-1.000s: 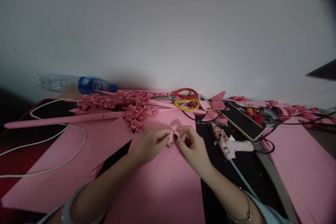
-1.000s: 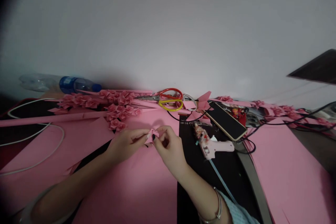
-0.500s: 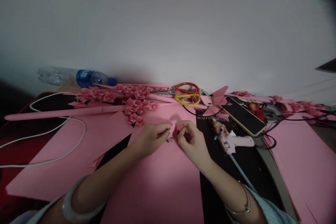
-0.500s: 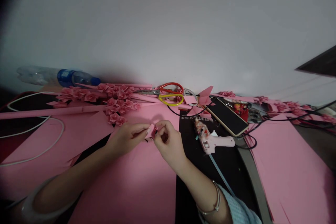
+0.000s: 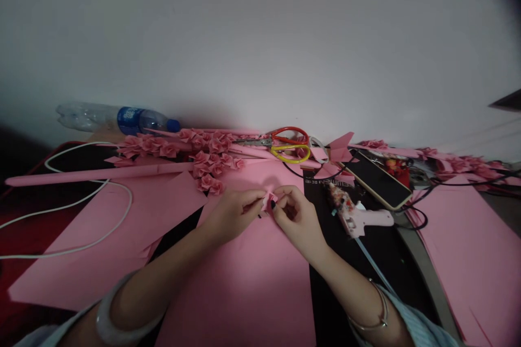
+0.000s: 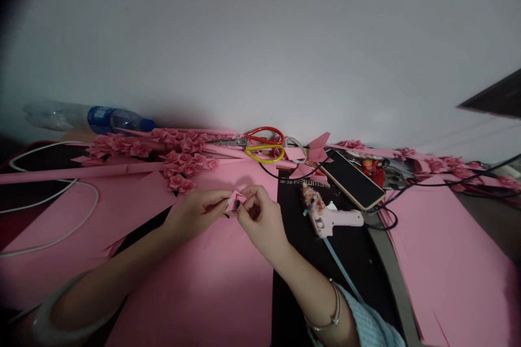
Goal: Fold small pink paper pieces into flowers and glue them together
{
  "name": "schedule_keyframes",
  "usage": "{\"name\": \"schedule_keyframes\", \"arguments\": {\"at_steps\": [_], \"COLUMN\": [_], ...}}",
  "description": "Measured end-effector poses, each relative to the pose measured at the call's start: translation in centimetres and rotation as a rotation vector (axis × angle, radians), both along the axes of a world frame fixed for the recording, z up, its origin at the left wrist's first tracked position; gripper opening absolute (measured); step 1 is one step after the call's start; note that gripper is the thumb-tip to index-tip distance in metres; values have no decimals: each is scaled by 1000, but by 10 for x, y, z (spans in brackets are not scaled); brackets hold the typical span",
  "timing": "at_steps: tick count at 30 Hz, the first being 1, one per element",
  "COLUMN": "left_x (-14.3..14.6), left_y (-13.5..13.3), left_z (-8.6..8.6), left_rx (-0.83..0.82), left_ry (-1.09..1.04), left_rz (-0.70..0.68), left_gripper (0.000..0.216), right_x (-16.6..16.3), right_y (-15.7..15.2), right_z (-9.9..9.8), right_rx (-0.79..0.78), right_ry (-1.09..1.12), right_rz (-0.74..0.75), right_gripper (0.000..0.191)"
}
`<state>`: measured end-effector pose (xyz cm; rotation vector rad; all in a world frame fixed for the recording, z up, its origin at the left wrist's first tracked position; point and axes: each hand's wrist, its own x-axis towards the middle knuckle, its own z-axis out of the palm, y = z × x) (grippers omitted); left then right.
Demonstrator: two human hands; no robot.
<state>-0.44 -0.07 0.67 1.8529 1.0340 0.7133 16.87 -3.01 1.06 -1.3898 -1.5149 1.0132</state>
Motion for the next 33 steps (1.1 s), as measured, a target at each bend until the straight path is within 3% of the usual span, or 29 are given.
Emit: {"name": "schedule_keyframes", "arguments": {"at_steps": [16, 22, 26, 30, 33], "left_x": [1, 3, 7, 10, 11], "left_y": [0, 0, -1, -2, -3], "left_z": [3, 2, 1, 4, 7], "left_rx": [67, -74, -269, -464, -518], "left_ry": [76, -71, -265, -397, -396], "left_rz": [44, 58, 80, 89, 67], "left_gripper": [27, 21, 18, 22, 17], "right_x": [1, 3, 4, 5, 5], "right_y": [0, -2, -1, 1, 1], "right_z": [-2, -3, -5, -4, -2], "right_rx": [26, -13, 2, 82, 176], "right_ry": [-60, 29, 83, 34, -53], "right_rz": [-27, -25, -40, -50, -71], "right_gripper": [22, 17, 17, 20, 21]}}
